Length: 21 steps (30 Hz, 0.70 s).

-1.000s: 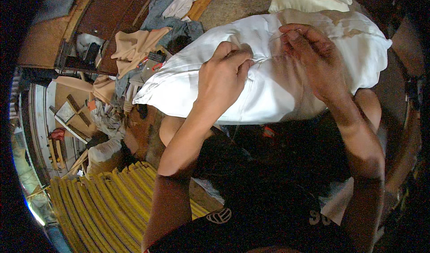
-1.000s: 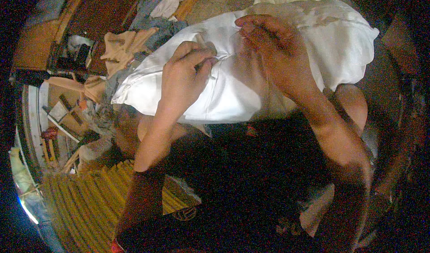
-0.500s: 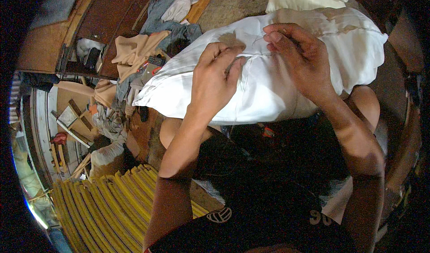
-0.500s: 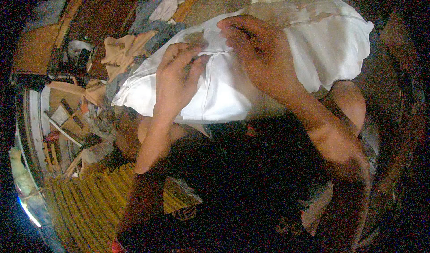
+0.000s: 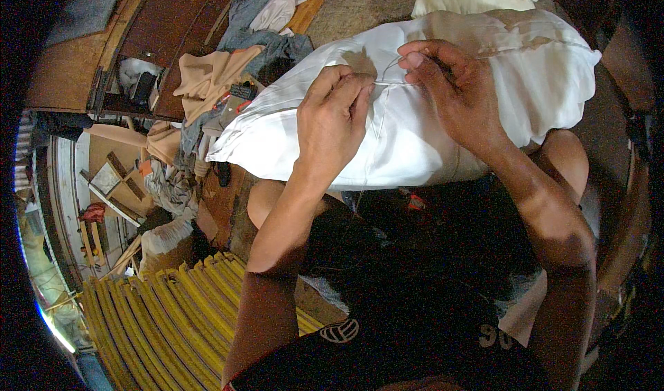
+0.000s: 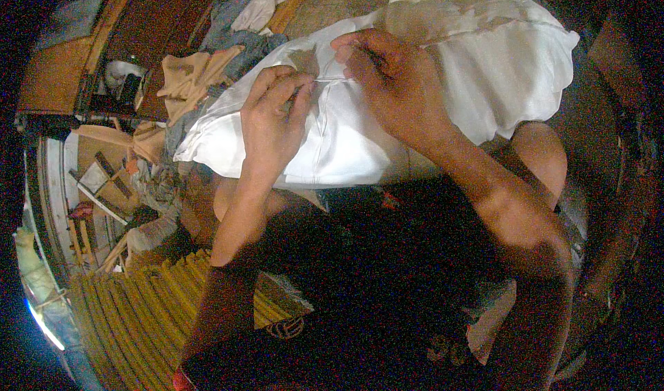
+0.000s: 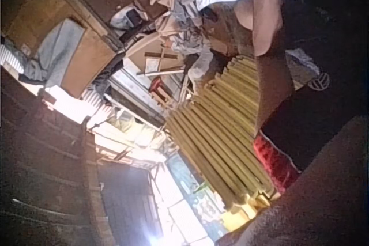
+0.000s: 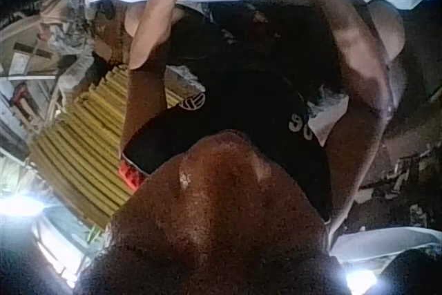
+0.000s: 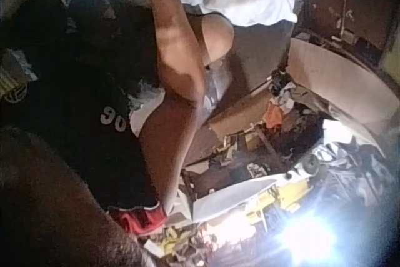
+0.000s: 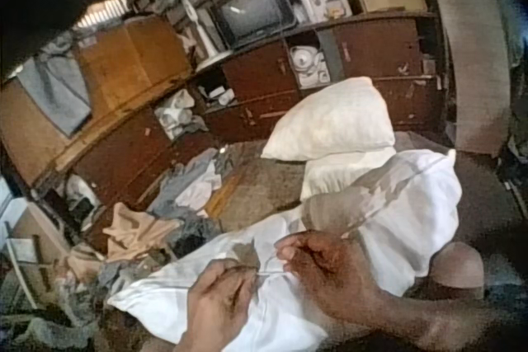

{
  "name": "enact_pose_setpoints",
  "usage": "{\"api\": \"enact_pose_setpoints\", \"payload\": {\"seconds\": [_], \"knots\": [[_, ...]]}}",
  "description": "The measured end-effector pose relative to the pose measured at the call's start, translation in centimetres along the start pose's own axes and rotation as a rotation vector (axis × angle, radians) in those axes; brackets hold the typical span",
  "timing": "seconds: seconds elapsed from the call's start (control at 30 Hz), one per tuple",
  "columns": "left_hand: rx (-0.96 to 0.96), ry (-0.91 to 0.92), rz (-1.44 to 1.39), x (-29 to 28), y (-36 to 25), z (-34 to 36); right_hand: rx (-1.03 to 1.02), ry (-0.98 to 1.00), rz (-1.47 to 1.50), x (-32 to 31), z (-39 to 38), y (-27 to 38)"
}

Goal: The person sits on the floor and hand-sews a white pillow using a needle and thread. They repeatedly insert the needle through the fabric and pull the thread to close the opening.

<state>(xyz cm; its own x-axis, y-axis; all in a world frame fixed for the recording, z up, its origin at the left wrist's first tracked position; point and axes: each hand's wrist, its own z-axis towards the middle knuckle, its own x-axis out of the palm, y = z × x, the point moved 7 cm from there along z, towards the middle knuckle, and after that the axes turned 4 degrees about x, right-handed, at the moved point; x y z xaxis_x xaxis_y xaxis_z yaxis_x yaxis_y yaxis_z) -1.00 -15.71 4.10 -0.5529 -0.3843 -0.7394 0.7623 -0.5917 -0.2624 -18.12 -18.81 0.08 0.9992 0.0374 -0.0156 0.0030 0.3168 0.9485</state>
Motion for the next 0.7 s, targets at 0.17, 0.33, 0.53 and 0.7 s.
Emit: {"api": "enact_pose_setpoints", "payload": {"seconds": [0.17, 0.33, 0.53, 0.7], "knots": [[0.019, -0.014, -0.009, -0.1, 0.0, 0.0, -0.015, 0.012, -0.008, 0.1, 0.1, 0.0], [0.045, -0.026, -0.009, -0.2, -0.2, 0.1, -0.011, 0.016, -0.001, 0.1, 0.0, 0.1], [0.04, -0.035, -0.015, -0.2, -0.3, 0.2, -0.015, -0.014, 0.039, 0.0, -0.1, -0.2], [0.036, -0.032, -0.011, -0.4, -0.4, 0.1, -0.006, -0.007, 0.01, 0.1, 0.0, -0.2]]}}
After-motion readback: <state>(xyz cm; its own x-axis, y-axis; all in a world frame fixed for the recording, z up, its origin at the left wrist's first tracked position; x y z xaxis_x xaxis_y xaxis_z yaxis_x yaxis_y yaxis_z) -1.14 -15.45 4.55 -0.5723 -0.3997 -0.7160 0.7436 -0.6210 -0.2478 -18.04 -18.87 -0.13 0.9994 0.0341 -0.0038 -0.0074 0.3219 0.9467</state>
